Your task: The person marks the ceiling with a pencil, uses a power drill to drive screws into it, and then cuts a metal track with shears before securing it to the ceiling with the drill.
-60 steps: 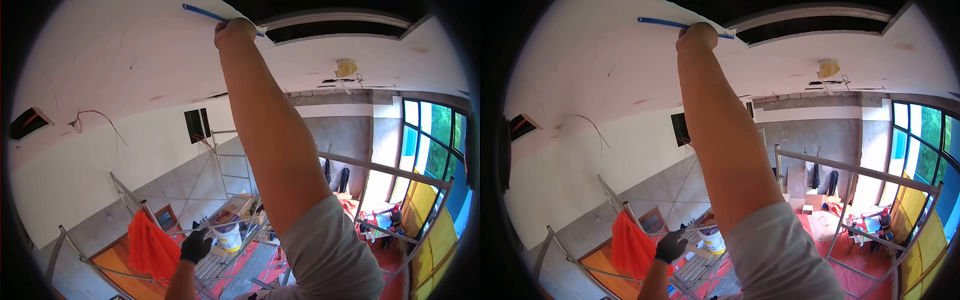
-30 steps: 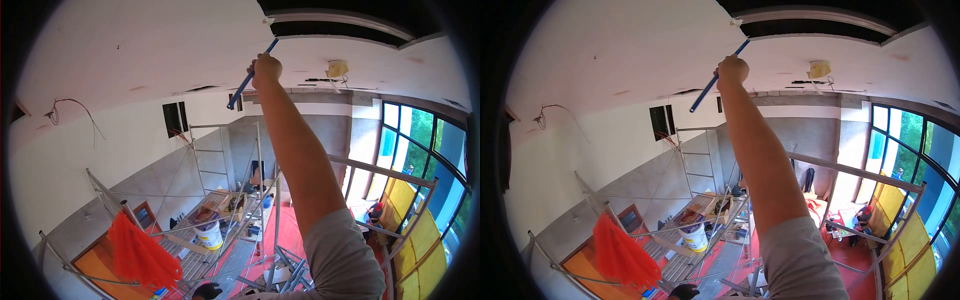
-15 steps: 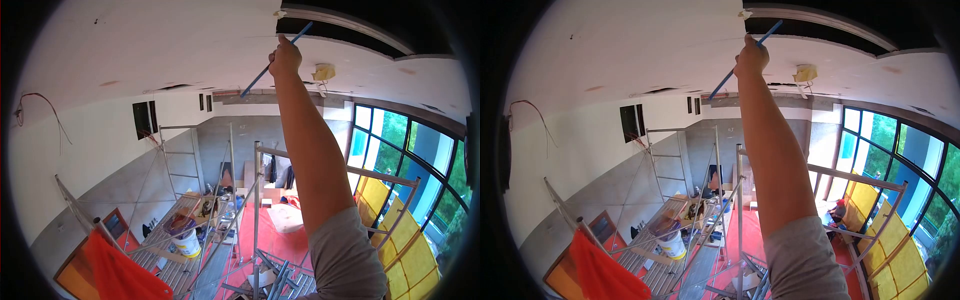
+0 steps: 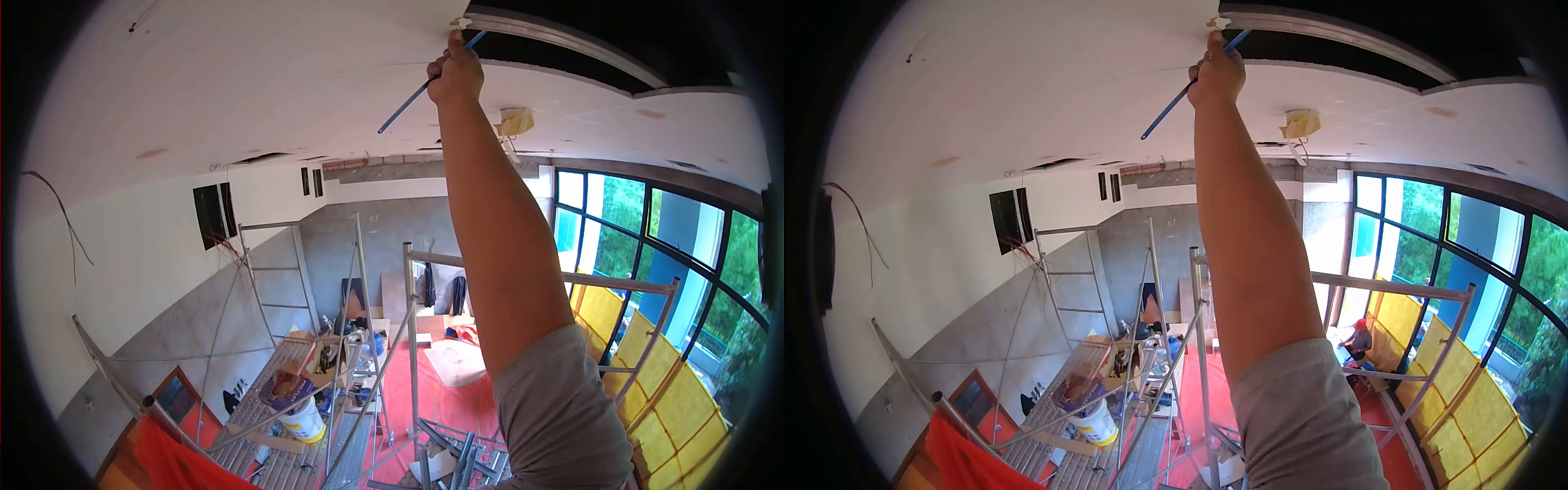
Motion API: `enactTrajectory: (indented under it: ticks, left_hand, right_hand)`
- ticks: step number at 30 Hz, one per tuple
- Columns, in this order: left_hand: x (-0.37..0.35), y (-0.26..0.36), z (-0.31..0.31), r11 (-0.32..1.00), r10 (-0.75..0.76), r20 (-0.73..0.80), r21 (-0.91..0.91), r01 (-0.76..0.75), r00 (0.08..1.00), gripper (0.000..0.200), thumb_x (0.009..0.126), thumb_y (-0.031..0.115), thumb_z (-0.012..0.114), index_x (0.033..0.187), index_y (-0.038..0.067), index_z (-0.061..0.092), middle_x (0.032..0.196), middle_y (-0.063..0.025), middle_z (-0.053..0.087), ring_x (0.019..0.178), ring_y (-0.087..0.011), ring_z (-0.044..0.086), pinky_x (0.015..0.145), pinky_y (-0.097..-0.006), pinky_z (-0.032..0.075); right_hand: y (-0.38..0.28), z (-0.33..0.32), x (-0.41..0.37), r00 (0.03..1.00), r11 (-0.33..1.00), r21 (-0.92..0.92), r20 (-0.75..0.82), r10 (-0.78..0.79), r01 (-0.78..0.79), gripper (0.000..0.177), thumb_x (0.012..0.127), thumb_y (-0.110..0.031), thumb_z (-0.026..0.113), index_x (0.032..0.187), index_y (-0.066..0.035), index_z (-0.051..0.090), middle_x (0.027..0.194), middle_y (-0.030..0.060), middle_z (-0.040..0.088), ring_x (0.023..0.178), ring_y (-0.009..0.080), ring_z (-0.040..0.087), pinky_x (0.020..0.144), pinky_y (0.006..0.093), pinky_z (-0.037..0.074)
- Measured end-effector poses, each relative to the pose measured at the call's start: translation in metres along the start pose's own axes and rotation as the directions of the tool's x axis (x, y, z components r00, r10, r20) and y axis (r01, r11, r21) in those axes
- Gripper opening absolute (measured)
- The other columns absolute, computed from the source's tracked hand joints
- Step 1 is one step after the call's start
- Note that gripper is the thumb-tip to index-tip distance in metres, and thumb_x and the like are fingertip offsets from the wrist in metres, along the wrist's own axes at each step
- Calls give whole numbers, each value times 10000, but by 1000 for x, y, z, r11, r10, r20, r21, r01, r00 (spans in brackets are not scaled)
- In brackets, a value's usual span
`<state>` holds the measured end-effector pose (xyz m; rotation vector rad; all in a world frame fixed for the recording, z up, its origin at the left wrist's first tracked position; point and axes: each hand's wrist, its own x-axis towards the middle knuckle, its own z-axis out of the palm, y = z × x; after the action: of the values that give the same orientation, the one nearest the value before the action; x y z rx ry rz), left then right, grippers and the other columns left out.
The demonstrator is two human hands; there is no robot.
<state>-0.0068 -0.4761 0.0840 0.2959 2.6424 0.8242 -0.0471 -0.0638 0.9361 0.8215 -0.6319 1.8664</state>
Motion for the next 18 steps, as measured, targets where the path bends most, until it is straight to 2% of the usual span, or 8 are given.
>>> enactTrajectory:
  ticks: [1, 7, 10, 13, 15, 17, 18]
  left_hand:
    - [1, 0, -1, 1000, -1, 1, 1, 1, 1000, 512, 907, 463, 623, 1239, 76, 669, 1148, -186, 703, 1057, -349, 663, 950, -454, 511]
    - [0, -3, 0, 1000, -29, 6, 10, 29, 1000, 525, 904, 468, 630, 1242, 68, 665, 1167, -195, 695, 1086, -354, 657, 969, -455, 504]
    - [-4, -9, 1, 999, -37, -1, 15, 37, 999, 531, 903, 471, 633, 1244, 65, 663, 1176, -199, 692, 1100, -356, 653, 978, -455, 500]
    - [-10, -17, 1, 999, -22, -34, 31, 23, 999, 538, 902, 474, 636, 1245, 61, 661, 1185, -204, 688, 1115, -358, 650, 988, -456, 497]
    - [-15, -29, -3, 997, 31, -88, 68, -25, 996, 542, 901, 476, 638, 1246, 58, 660, 1191, -207, 685, 1124, -360, 648, 994, -456, 494]
    - [-5, -42, -16, 977, 172, -197, 159, -142, 965, 547, 900, 478, 641, 1247, 56, 658, 1197, -210, 683, 1134, -361, 646, 1000, -456, 492]
    - [7, -43, -25, 957, 248, -262, 213, -195, 933, 549, 900, 479, 642, 1248, 54, 658, 1201, -211, 682, 1139, -362, 645, 1003, -457, 491]
  right_hand:
    - [0, -1, 0, 1000, 1000, 4, 10, 5, -5, 271, 956, -241, 705, 815, -120, 509, 668, -31, 396, 511, 106, 301, 515, 281, 305]
    - [1, -6, 4, 999, 998, 40, 23, 39, -40, 235, 945, -208, 715, 834, -115, 530, 691, -27, 425, 517, 106, 317, 520, 284, 310]
    - [0, -7, 2, 999, 999, 19, 37, 37, -38, 200, 980, -235, 665, 864, -110, 562, 698, -21, 435, 517, 106, 326, 525, 279, 320]
    - [-4, -9, -8, 992, 984, 137, -31, 123, -118, 200, 1028, -267, 569, 956, -83, 601, 713, -6, 449, 531, 106, 358, 527, 276, 345]
    - [7, -19, -13, 988, 986, 55, 4, 156, -156, 234, 1041, -265, 499, 1040, -50, 591, 684, 0, 439, 523, 107, 367, 503, 282, 342]
    - [17, -30, -26, 975, 975, -21, 19, 223, -223, 263, 1047, -244, 448, 1123, -26, 574, 677, 14, 436, 518, 109, 375, 493, 276, 353]
    - [23, -36, -34, 966, 966, -56, 41, 255, -253, 270, 1046, -239, 445, 1111, -15, 583, 699, 32, 474, 514, 122, 408, 492, 285, 380]
